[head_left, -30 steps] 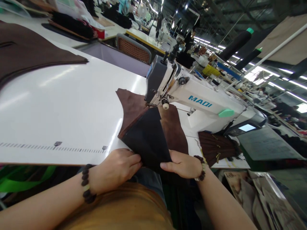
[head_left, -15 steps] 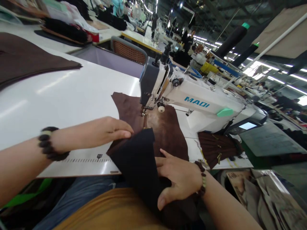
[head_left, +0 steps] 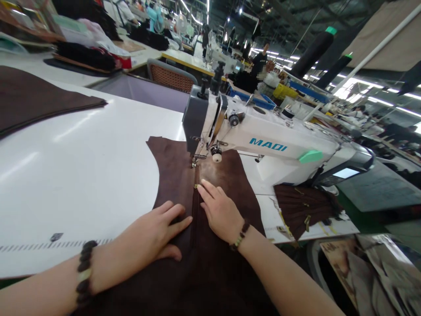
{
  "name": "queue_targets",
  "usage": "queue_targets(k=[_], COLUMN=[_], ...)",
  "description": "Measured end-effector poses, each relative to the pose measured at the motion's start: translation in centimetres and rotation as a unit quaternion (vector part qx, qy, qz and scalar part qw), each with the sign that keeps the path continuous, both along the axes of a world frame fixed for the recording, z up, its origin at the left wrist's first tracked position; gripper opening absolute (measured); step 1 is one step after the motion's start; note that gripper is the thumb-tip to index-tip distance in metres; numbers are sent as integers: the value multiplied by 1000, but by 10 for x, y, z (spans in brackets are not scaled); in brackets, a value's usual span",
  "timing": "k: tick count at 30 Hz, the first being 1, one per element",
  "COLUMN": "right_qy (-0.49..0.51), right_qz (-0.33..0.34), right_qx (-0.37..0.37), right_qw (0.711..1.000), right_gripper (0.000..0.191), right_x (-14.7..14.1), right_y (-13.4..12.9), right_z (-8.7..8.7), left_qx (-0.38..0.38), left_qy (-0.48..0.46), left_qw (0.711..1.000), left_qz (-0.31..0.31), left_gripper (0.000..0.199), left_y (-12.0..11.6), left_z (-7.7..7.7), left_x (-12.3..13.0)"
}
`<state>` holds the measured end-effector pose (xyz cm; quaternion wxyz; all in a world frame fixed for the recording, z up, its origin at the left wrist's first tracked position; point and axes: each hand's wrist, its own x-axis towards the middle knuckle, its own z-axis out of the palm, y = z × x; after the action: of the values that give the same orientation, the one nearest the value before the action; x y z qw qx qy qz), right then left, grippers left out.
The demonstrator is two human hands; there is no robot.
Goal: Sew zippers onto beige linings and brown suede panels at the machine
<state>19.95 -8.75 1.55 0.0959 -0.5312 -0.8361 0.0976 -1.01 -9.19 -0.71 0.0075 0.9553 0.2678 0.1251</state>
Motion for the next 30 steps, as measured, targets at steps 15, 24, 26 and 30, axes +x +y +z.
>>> queue_targets(k=[15, 24, 26, 30], right_qy=[-26, -26, -25, -19], right_qz=[-1, -29, -35, -47], right_qx=[6, -13, -16, -13], right_qw=[1000, 999, 999, 999], right_gripper=[42, 45, 46, 47], right_x=[0, -10, -11, -14], right_y=[2, 2, 3, 10], right_z=[-10, -13, -13, -13], left_qx=[11, 78, 87, 69], left_qy=[-16, 7, -2, -41], left_qw=[1000, 996, 995, 996], left_qz=[-3, -34, -43, -45], left_gripper=[62, 57, 57, 51], left_y=[-9, -5, -2, 8], left_z=[-10, -14, -16, -19], left_x=[7, 3, 3, 0])
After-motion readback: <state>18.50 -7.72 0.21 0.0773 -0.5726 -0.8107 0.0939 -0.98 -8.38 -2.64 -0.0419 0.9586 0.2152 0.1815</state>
